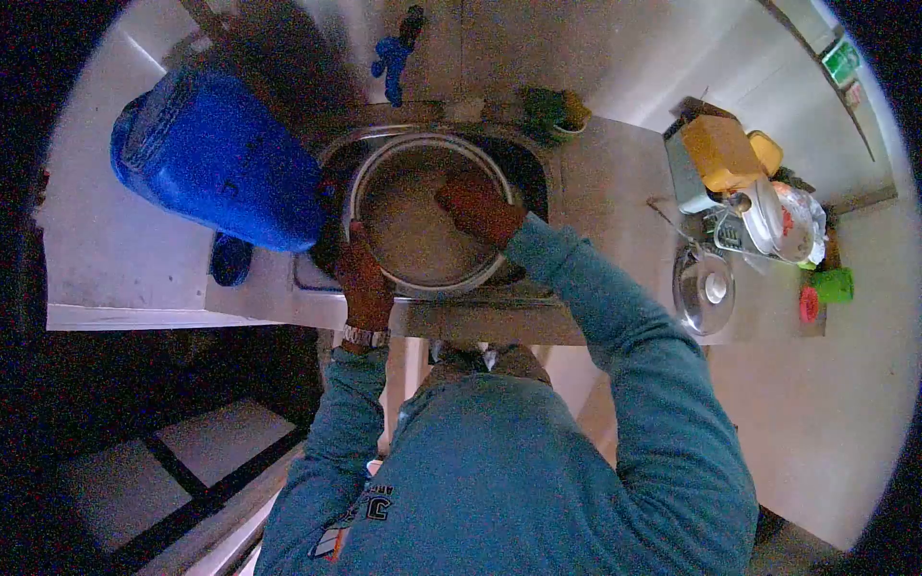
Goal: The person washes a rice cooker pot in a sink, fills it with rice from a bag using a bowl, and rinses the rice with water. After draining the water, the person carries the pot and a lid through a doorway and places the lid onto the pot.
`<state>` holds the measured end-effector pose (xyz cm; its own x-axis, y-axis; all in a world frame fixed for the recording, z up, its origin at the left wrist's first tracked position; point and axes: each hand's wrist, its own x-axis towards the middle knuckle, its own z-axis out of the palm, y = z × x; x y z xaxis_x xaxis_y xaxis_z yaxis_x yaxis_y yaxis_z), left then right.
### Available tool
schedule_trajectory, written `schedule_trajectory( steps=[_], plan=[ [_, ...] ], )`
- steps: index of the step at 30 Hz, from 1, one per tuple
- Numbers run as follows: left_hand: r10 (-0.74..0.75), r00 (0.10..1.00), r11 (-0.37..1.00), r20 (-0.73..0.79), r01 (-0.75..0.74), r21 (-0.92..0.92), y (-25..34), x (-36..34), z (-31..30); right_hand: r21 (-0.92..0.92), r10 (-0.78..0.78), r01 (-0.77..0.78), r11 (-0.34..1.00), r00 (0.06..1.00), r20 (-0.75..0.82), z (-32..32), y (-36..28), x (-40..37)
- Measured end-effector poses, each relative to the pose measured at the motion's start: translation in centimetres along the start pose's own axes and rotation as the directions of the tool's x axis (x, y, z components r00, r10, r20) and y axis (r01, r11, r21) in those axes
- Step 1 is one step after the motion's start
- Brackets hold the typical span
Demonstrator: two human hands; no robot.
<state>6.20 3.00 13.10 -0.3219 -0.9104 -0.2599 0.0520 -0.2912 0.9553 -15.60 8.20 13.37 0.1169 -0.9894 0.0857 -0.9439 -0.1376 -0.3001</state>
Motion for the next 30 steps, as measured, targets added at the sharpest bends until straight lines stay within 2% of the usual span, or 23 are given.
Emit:
schedule_trajectory(
  steps=[1,3,5,6,8,9,10,11,12,13,15,16,17,18,19,20,21,22,23,24,27,29,30],
  plan=[
    [0.0,1.0,1.0,-0.002,0.0,0.004,-0.1,-0.2,-0.3,0.034,0.059,-0.061,0.998,0.996,0.062,-0.4,-0.1,0.3],
    [0.336,0.939,0.772,0.074,-0.319,0.55,-0.6,-0.2,-1.2,0.065,0.108,-0.116,0.991,0.987,0.115,0.2,0.6,0.3],
    [0.44,0.897,0.648,0.038,-0.347,0.679,-2.4,1.0,-2.1,0.556,0.097,-0.105,0.824,0.994,0.044,2.2,1.6,-0.9],
    [0.545,0.838,0.516,0.013,-0.348,0.783,-3.3,1.8,-2.4,0.558,0.096,-0.099,0.824,0.995,0.035,1.7,2.0,-1.1],
    [0.443,0.896,0.63,0.01,-0.319,0.708,-0.3,1.6,-1.9,0.488,0.39,-0.2,0.85,0.861,-0.327,-2.5,0.2,-1.5],
    [0.336,0.942,0.734,0.016,-0.272,0.623,0.9,1.5,-1.8,0.492,0.386,-0.193,0.849,0.862,-0.328,-2.4,0.2,-1.7],
    [0.337,0.941,0.728,0.015,-0.271,0.63,0.4,1.9,-2.4,0.746,0.629,-0.186,0.639,0.685,-0.368,-2.4,0.3,-2.2],
    [0.588,0.801,0.517,0.112,-0.479,0.709,-0.4,2.7,-2.9,0.922,0.833,-0.083,0.378,0.465,-0.3,-2.4,0.5,-2.8],
    [0.774,0.587,0.244,0.238,-0.623,0.743,-0.6,3.3,-3.1,0.923,0.834,-0.073,0.378,0.46,-0.305,0.6,3.4,-3.4],
    [0.775,0.581,0.235,0.248,-0.629,0.741,-0.3,3.3,-2.9,0.822,0.769,-0.22,0.526,0.535,-0.349,4.1,5.2,-2.8],
    [0.692,0.716,0.47,0.093,-0.544,0.695,0.4,2.9,-2.4,0.483,0.628,-0.439,0.757,0.693,-0.354,11.3,8.0,-3.4],
    [0.691,0.716,0.465,0.1,-0.547,0.696,1.2,2.3,-1.8,0.267,0.56,-0.495,0.827,0.767,-0.314,15.3,8.6,-4.6],
    [0.656,0.753,0.601,0.056,-0.565,0.565,2.5,1.3,-0.8,0.035,0.496,-0.504,0.863,0.831,-0.251,18.4,10.8,-4.9],
    [0.61,0.792,0.715,0.022,-0.562,0.416,3.2,0.8,-0.3,0.04,0.497,-0.504,0.863,0.83,-0.254,16.6,8.8,-4.8],
    [0.611,0.791,0.712,0.026,-0.564,0.42,3.3,0.9,-0.6,0.27,0.421,-0.342,0.9,0.844,-0.332,12.8,4.7,-4.5],
    [0.587,0.786,0.334,0.193,-0.453,0.827,3.4,1.1,-1.1,0.465,0.359,-0.141,0.874,0.832,-0.423,10.5,2.3,-4.3],
    [0.483,0.815,-0.184,0.319,-0.262,0.947,3.3,1.4,-1.4,0.467,0.361,-0.141,0.873,0.83,-0.425,12.4,2.9,-3.9],
    [0.482,0.815,-0.187,0.321,-0.262,0.947,2.9,1.8,-1.4,0.648,0.455,-0.119,0.752,0.805,-0.38,15.9,4.1,-3.3],
    [0.646,0.686,-0.023,0.333,-0.419,0.908,2.5,2.4,-1.2,0.797,0.535,-0.087,0.597,0.784,-0.315,16.2,3.8,-2.8],
    [0.789,0.543,0.105,0.287,-0.58,0.808,2.0,2.8,-1.2,0.799,0.535,-0.086,0.595,0.785,-0.314,16.3,3.9,-3.0],
    [0.772,0.564,0.19,0.293,-0.645,0.74,2.3,2.1,-1.0,0.601,0.475,-0.274,0.751,0.856,-0.203,12.4,1.7,-3.4],
    [0.75,0.573,0.092,0.331,-0.585,0.806,2.6,1.4,-0.9,0.695,0.663,-0.486,0.53,0.748,0.018,13.9,2.2,-2.5],
    [0.727,0.582,-0.011,0.364,-0.52,0.854,2.8,1.2,-0.9,0.695,0.662,-0.485,0.53,0.749,0.018,14.5,2.5,-2.8]
  ],
)
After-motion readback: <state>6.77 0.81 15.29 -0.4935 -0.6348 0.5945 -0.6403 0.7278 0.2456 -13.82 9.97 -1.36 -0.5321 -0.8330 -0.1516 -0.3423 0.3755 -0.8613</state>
